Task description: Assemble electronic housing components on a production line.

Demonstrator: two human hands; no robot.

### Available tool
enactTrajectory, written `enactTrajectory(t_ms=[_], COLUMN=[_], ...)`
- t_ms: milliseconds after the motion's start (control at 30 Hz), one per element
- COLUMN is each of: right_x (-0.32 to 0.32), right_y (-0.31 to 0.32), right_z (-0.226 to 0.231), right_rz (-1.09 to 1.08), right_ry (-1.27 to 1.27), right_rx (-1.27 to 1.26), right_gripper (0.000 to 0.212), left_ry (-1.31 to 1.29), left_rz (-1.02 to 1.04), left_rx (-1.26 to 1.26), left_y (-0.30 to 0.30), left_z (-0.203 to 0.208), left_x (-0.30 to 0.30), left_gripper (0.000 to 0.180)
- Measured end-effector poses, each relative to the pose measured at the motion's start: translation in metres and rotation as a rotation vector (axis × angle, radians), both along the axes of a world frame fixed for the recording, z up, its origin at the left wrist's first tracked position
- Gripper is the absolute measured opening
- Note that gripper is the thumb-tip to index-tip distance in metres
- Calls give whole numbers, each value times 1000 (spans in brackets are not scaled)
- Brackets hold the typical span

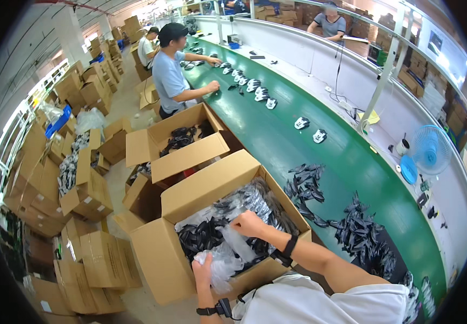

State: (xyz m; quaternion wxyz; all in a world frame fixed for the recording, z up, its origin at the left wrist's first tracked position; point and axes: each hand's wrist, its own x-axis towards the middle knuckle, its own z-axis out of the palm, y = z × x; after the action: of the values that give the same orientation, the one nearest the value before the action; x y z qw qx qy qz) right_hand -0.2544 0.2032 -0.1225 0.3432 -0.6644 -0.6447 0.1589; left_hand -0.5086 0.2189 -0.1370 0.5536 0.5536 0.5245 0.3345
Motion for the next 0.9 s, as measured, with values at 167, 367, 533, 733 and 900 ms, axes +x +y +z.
enactTrajectory(t_ms=[167,367,533,733,900], right_x=[-12,-55,-49,56,73], right_y=[-10,-16,-24,-6,3], right_z=[22,42,36,-10,-55], right_rz=[-61,87,207,37,233], right_ry=[143,185,1030,304,-349], right_rx=[33,-122,-373,-279,-478], right_gripper=[13,15,14,19,53], left_ry=[-73,-363,13,83,-108], left_rz=[-95,-299,-368,-58,130], left_rx=[26,269,176,108,-13], left_y=[0,-23,-3,-10,-18], left_z=[3,78,29,31,0], left_x=[5,59,15,-36,-62], left_gripper=[16,29,27,32,30])
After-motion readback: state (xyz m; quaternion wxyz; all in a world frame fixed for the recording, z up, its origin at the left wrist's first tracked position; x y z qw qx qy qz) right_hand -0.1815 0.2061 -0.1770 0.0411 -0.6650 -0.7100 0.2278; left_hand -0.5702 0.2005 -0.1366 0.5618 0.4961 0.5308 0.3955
